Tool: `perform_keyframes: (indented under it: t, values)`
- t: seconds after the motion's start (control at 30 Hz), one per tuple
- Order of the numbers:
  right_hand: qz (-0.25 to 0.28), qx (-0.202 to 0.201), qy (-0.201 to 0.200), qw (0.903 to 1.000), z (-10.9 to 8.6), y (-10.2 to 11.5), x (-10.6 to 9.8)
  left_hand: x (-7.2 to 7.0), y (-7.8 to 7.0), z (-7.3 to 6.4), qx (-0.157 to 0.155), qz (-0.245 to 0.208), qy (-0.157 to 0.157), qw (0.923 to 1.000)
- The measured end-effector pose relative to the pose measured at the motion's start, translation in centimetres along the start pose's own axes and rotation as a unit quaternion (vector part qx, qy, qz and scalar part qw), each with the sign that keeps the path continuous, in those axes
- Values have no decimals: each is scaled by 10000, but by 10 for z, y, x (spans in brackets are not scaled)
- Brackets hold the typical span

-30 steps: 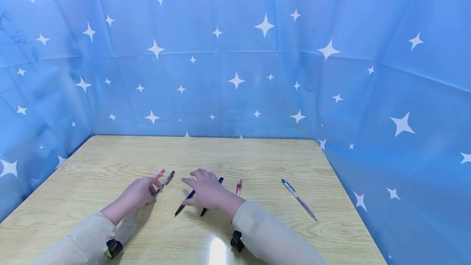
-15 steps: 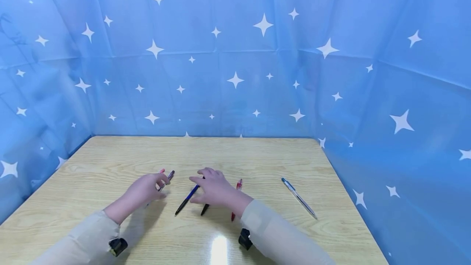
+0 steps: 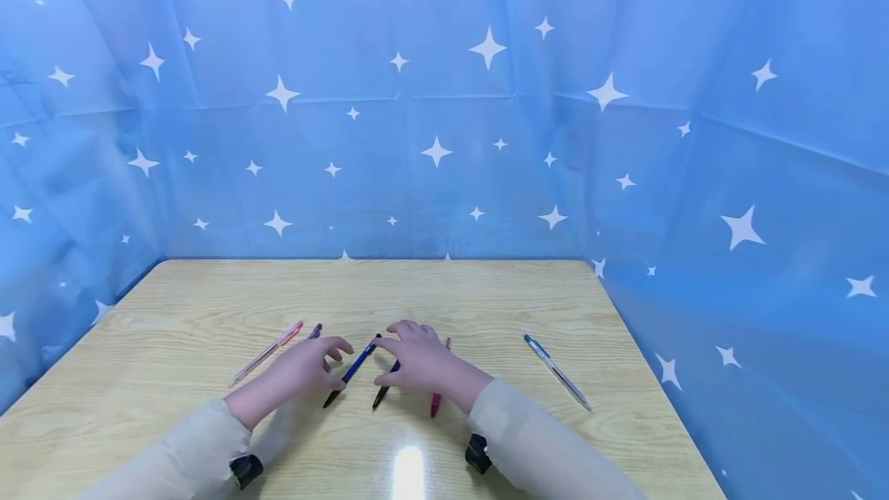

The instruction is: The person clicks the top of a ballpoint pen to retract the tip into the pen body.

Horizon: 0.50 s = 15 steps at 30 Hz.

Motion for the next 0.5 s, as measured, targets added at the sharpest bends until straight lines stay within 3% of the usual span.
perform_keyframes:
  t: [0.37,0.5]
  values:
    - [-215,-82,18,9997,-10,-7,5,11,-14,-1,341,209,184,9990]
    - [-179,-161,-20,9997,-15,-7,5,12,-20,-4,625,213,164,9977]
Point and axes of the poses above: each hand's wrist, its own z-axis towards the middle knuckle, its own x-axis out of the palm, y = z × x, the point moved 8 cm from there along z, towards the middle knuckle, and after that the axes turned 2 degrees about y, right-handed, at the moved point
